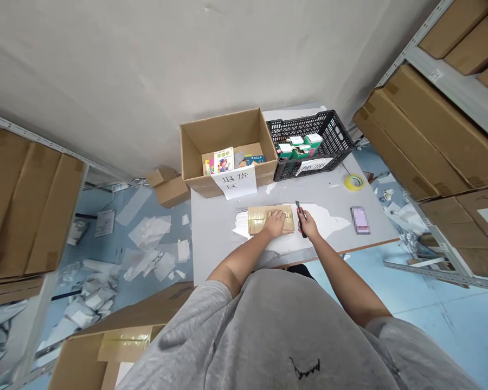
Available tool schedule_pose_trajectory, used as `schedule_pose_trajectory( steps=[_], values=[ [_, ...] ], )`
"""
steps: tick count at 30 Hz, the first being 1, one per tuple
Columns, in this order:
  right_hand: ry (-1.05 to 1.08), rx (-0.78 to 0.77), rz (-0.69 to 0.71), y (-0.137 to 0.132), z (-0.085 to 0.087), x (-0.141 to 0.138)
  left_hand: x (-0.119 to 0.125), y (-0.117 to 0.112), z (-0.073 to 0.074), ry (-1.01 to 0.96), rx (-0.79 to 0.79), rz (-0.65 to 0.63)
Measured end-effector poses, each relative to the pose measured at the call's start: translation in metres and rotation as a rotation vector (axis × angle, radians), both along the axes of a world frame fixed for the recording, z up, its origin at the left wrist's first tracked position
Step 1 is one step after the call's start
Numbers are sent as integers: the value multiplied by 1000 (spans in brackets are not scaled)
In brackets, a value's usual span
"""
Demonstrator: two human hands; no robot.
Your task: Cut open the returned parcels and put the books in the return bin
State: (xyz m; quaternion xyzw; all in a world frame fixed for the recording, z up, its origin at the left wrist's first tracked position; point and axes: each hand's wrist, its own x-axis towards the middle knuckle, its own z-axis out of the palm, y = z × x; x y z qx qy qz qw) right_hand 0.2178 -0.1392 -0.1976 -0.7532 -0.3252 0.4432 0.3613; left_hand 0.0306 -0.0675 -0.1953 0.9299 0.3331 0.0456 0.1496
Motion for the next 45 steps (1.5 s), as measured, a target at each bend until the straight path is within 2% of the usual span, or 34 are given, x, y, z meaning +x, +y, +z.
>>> schedule_pose_trajectory(
  steps=[3,6,14,19,23,29,34,37,39,41,45],
  values=[
    [51,47,114,-31,5,6,0,1,1,4,1,-9],
    [54,39,198,-47,6,9,2,4,4,29,-25,-20],
    [-52,-12,231,-46,1,14,0,2,4,16,-17,-43],
    [-7,-23,244,-51,2,12,-2,-1,0,-4,-7,-48],
    [-60,-54,226,-49,3,9,-2,-2,-4,-48,-4,-76],
    [-129,-83,240,-57,4,3,1,1,-6,-103,-51,13],
    [-223,-74,162,-62,9,1,-1,3,2,-102,-1,44],
    [-285,-85,78,-61,11,2,-6,12,13,16,-12,-57],
    [-326,-128,80,-58,12,2,-9,19,21,109,-42,-104],
    [-360,-187,112,-53,14,-3,-10,25,28,181,-72,-48],
    [-457,-211,173,-33,19,-22,-1,30,32,295,-121,299]
  ],
)
